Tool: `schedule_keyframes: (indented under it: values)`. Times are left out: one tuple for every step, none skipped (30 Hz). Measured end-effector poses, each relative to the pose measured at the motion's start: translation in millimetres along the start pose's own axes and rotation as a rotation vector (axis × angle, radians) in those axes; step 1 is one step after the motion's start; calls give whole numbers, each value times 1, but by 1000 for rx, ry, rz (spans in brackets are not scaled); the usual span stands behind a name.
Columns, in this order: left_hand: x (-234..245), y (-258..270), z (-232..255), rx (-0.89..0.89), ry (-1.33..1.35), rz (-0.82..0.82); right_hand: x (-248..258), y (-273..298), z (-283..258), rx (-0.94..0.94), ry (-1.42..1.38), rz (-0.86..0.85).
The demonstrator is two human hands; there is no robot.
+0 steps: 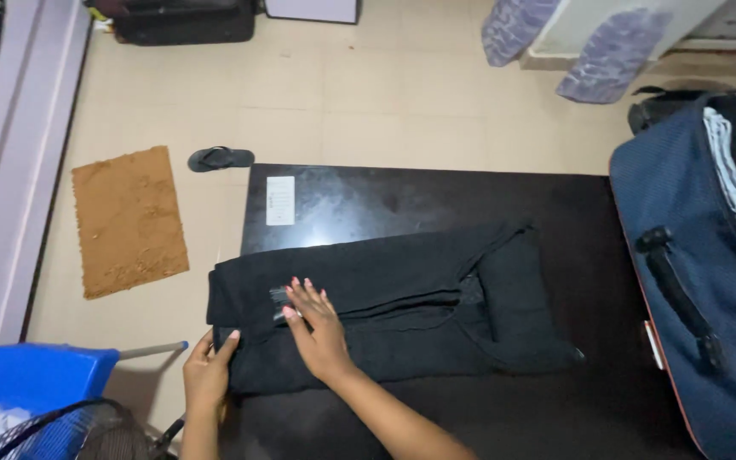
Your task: Folding clothes and placing them in a suitcase.
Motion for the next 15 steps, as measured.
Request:
schedule_keyframes:
  values:
    - [4, -6, -7, -3, 6, 10, 1, 0, 0, 6, -4, -10]
    - [8, -12, -13, -72, -30, 2, 1, 0, 0, 10, 1, -12]
    - [11, -18, -19, -138, -70, -7, 2, 0, 0, 12, 5, -12]
    - [11, -13, -14, -139, -68, 1, 1, 0, 0, 14, 1, -19]
    - [9, -7, -8, -181, -205, 62, 2, 0, 0, 8, -7, -11]
    - [7, -2, -3, -221, -342, 122, 2, 0, 1, 3, -16, -3]
    - [0, 12, 8, -221, -341, 123, 3, 0, 2, 4, -16, -4]
    - [-5, 27, 23, -314, -515, 230, 4, 0, 3, -9, -47, 24]
    - [-13, 42, 37, -408, -689, 335, 7, 0, 4, -22, -77, 54]
    - [-22, 52, 47, -409, -688, 334, 12, -1, 1, -21, -75, 55]
    - [-33, 65, 61, -572, -776, 380, 17, -1, 0, -88, -148, 88]
    - [-44, 78, 74, -738, -861, 424, 23, -1, 0, -154, -221, 122]
    - [-55, 84, 80, -738, -862, 420, 26, 0, 8, -157, -221, 125]
    - [-69, 90, 86, -814, -876, 372, 30, 1, 18, -227, -302, 159]
    - [-82, 98, 92, -888, -889, 320, 35, 4, 29, -299, -383, 194]
Point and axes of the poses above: each hand's wrist, its own y-axis away from the middle knuckle, its own x-axis out of the back of the hand, z = x × y, the point moved 3 cm from there along -y, towards the middle knuckle, and after that the axes turned 4 degrees about x, right-handed, at the moved point
